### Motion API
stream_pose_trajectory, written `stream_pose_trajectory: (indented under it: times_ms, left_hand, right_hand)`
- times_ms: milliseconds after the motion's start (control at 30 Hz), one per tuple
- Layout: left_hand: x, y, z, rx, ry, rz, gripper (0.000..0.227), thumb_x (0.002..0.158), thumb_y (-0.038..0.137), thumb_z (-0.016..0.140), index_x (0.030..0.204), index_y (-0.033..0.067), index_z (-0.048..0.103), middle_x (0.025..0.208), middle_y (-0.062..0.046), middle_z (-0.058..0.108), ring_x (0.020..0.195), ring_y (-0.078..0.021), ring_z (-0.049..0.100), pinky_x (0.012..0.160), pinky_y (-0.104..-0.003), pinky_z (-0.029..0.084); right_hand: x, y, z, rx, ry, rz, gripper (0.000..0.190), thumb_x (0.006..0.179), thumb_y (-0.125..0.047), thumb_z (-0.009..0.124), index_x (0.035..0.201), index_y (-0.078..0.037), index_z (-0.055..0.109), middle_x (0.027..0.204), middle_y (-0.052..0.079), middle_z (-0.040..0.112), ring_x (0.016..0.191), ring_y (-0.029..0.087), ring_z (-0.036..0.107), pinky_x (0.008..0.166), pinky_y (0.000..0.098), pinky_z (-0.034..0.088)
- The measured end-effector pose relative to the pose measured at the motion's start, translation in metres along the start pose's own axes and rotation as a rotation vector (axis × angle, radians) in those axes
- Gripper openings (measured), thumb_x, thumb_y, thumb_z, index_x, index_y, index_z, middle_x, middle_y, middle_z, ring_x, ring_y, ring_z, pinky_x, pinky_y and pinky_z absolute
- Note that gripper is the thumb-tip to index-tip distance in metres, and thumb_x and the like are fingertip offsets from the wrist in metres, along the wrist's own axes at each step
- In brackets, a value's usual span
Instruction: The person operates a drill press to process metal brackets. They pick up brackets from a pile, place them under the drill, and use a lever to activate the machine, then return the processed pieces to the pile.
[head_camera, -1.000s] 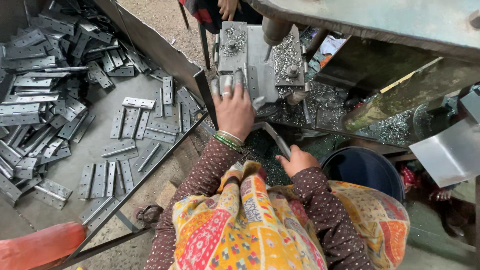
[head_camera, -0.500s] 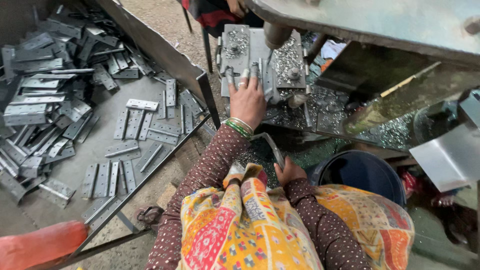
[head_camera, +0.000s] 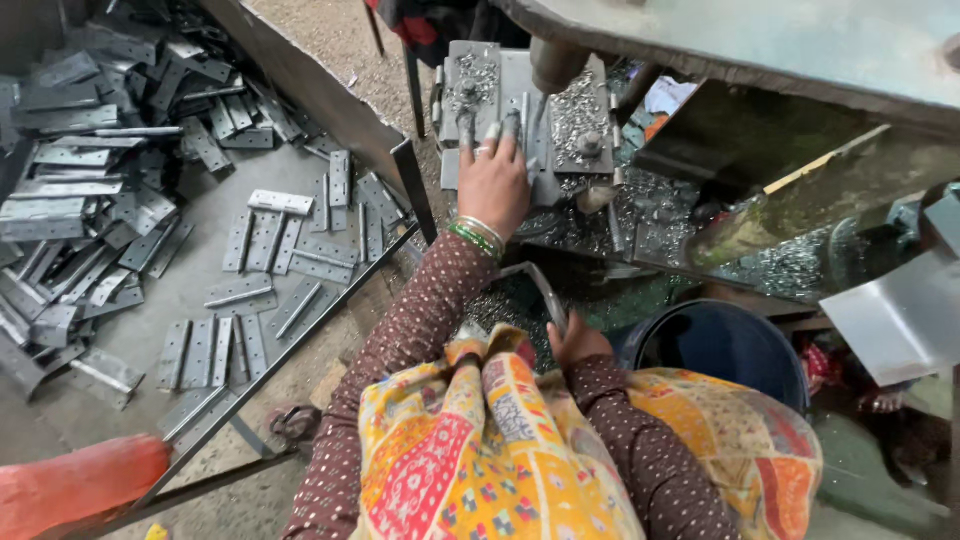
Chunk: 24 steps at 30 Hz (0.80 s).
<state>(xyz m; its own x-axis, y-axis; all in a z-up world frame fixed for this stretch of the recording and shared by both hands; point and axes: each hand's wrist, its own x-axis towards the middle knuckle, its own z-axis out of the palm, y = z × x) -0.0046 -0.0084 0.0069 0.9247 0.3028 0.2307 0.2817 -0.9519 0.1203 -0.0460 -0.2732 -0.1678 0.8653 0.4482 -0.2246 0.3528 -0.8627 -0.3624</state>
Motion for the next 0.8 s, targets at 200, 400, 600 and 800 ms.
stream_pose_trajectory:
  times_ms: [200,400,600,800]
  left_hand:
    - [0.016,-0.005,0.006,0.112,-0.095,0.015,0.031,0.091,0.019,0.058,0.118,0.0091,0.07,0.143,-0.013,0.056,0.139,-0.0281,0.047,0.114,-0.06,0.033]
    - [0.028,-0.002,0.004,0.011,-0.022,-0.044,0.026,0.099,0.017,0.055,0.117,0.0063,0.071,0.15,-0.013,0.053,0.141,-0.0278,0.045,0.117,-0.058,0.033]
    - [0.009,-0.002,-0.001,0.048,0.1,0.042,0.032,0.092,0.023,0.057,0.114,0.005,0.072,0.146,-0.014,0.052,0.14,-0.0295,0.044,0.119,-0.058,0.027]
    - [0.033,-0.013,0.011,-0.014,-0.013,0.007,0.025,0.096,0.015,0.057,0.112,0.0047,0.073,0.148,-0.013,0.054,0.142,-0.0289,0.044,0.118,-0.056,0.024]
  right_hand:
    - [0.021,0.007,-0.029,-0.106,-0.182,0.175,0.056,0.087,-0.062,0.064,0.108,-0.01,0.068,0.09,0.023,0.073,0.085,0.043,0.073,0.077,0.0518,0.059]
    - [-0.003,-0.001,-0.01,-0.074,-0.012,0.055,0.054,0.091,-0.054,0.062,0.115,-0.006,0.063,0.083,0.025,0.073,0.079,0.047,0.07,0.07,0.0561,0.056]
    - [0.008,-0.003,-0.027,-0.029,-0.111,0.055,0.052,0.082,-0.057,0.068,0.104,-0.009,0.069,0.09,0.024,0.071,0.085,0.047,0.068,0.071,0.0564,0.054]
    - [0.007,-0.001,-0.036,-0.106,-0.142,0.166,0.053,0.087,-0.058,0.067,0.1,-0.007,0.069,0.09,0.025,0.073,0.085,0.046,0.07,0.073,0.0533,0.056]
